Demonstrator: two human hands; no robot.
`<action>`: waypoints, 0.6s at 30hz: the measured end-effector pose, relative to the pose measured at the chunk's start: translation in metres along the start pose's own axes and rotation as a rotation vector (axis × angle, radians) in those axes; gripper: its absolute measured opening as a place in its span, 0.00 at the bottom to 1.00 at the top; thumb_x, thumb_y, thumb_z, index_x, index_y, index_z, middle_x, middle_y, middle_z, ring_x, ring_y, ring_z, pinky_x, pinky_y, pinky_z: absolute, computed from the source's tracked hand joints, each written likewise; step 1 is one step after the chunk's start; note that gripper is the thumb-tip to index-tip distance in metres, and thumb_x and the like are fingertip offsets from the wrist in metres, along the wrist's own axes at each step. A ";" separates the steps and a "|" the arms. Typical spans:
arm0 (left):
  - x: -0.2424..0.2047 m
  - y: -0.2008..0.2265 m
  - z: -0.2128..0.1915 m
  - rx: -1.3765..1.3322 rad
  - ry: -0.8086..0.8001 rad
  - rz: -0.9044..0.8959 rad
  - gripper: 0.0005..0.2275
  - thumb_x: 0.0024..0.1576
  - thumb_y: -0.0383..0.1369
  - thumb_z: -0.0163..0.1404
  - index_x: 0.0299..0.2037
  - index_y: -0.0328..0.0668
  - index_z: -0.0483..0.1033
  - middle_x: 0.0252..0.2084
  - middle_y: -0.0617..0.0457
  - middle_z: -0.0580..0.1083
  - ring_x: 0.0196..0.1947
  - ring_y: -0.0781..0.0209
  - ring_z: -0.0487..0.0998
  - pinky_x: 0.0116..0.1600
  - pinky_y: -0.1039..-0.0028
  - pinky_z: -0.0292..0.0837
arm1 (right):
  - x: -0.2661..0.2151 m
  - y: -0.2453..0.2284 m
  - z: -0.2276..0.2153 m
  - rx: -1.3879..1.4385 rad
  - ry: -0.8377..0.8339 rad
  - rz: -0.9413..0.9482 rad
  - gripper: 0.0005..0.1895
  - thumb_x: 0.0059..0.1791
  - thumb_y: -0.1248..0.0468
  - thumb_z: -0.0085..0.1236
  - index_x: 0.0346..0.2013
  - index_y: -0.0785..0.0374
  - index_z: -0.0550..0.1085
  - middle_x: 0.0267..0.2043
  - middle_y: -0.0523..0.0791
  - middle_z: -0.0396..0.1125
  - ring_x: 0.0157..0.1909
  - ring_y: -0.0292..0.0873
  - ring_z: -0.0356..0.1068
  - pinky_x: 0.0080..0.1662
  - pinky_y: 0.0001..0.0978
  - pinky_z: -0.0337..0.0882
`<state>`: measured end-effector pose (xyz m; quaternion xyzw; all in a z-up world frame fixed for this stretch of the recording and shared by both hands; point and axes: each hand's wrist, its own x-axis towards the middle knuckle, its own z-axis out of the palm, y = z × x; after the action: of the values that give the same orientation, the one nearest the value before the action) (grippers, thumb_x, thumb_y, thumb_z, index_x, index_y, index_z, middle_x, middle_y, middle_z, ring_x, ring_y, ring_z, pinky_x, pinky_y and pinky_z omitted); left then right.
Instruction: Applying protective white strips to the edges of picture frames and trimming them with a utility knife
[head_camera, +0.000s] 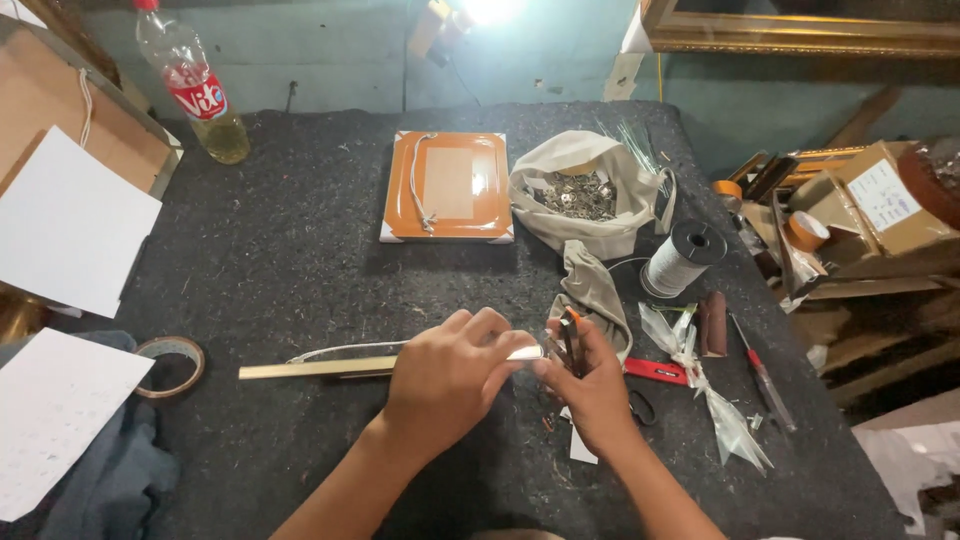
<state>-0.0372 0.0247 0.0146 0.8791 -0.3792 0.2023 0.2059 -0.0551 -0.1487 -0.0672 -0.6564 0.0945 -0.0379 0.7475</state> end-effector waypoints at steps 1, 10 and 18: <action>-0.002 0.002 0.000 -0.003 -0.002 -0.001 0.10 0.45 0.32 0.54 0.36 0.52 0.70 0.32 0.58 0.67 0.26 0.58 0.68 0.24 0.68 0.64 | -0.004 0.003 -0.001 -0.001 0.002 0.004 0.24 0.35 0.68 0.60 0.45 0.61 0.67 0.31 0.42 0.62 0.29 0.33 0.59 0.25 0.24 0.60; -0.008 0.010 0.001 0.037 0.040 0.012 0.12 0.44 0.32 0.55 0.38 0.52 0.70 0.31 0.59 0.67 0.26 0.60 0.66 0.25 0.70 0.62 | -0.034 0.015 0.020 -0.243 0.333 -0.407 0.07 0.34 0.75 0.56 0.23 0.62 0.73 0.29 0.43 0.71 0.33 0.35 0.68 0.39 0.23 0.67; -0.009 0.011 0.005 0.093 0.107 0.077 0.07 0.49 0.34 0.52 0.36 0.51 0.70 0.29 0.57 0.64 0.24 0.61 0.64 0.23 0.72 0.61 | -0.030 0.021 0.017 -0.117 0.306 -0.179 0.08 0.35 0.75 0.56 0.24 0.62 0.69 0.26 0.42 0.67 0.27 0.31 0.60 0.33 0.21 0.61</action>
<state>-0.0500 0.0197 0.0081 0.8605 -0.3913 0.2743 0.1769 -0.0824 -0.1241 -0.0836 -0.6911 0.1502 -0.1981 0.6786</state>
